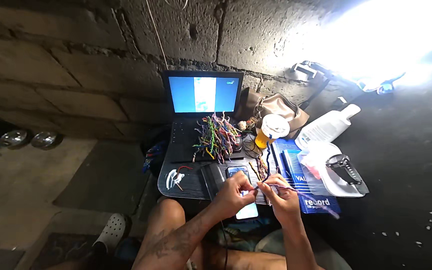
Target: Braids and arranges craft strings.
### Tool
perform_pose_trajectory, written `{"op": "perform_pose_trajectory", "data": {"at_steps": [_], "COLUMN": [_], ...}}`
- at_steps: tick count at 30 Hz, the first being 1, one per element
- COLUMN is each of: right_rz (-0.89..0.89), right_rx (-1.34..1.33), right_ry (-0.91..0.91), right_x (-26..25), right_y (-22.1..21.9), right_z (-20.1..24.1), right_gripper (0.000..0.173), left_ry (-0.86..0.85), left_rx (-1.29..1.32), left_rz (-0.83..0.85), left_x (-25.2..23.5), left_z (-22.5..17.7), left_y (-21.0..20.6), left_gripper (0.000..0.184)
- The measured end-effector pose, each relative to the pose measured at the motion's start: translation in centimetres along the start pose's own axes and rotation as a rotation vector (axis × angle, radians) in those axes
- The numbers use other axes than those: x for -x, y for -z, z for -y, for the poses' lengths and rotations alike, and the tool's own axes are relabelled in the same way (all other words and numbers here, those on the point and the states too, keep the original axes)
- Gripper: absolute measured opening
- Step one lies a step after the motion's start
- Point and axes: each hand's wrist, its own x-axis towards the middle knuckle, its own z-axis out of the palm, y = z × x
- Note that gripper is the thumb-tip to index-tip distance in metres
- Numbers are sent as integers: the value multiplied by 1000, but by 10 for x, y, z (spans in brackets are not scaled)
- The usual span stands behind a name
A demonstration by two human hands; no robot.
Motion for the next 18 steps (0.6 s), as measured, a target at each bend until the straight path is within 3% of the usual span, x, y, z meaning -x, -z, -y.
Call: {"op": "perform_pose_trajectory", "data": {"at_steps": [1, 3, 7, 11, 15, 18], "right_rz": [-27, -49, 7, 76, 99, 78], "right_rx": [26, 8, -145, -244, -217, -188], "right_ry": [-21, -68, -56, -58, -23, -8], "right_x": [0, 0, 0, 2, 2, 2], "right_y": [-3, -7, -1, -1, -2, -3], "right_z": [-1, -1, -4, -3, -3, -1], "right_gripper": [13, 14, 17, 16, 14, 13], "left_ry": [-68, -58, 280, 367, 348, 359], "left_rx": [-203, -261, 407, 816, 978, 916], "left_rz": [-81, -100, 253, 455, 531, 425], "left_x": [0, 2, -2, 0, 0, 0], "left_z": [-2, -1, 1, 12, 17, 13], "left_y": [-1, -2, 10, 8, 7, 3], "left_gripper": [16, 19, 16, 25, 17, 16]}}
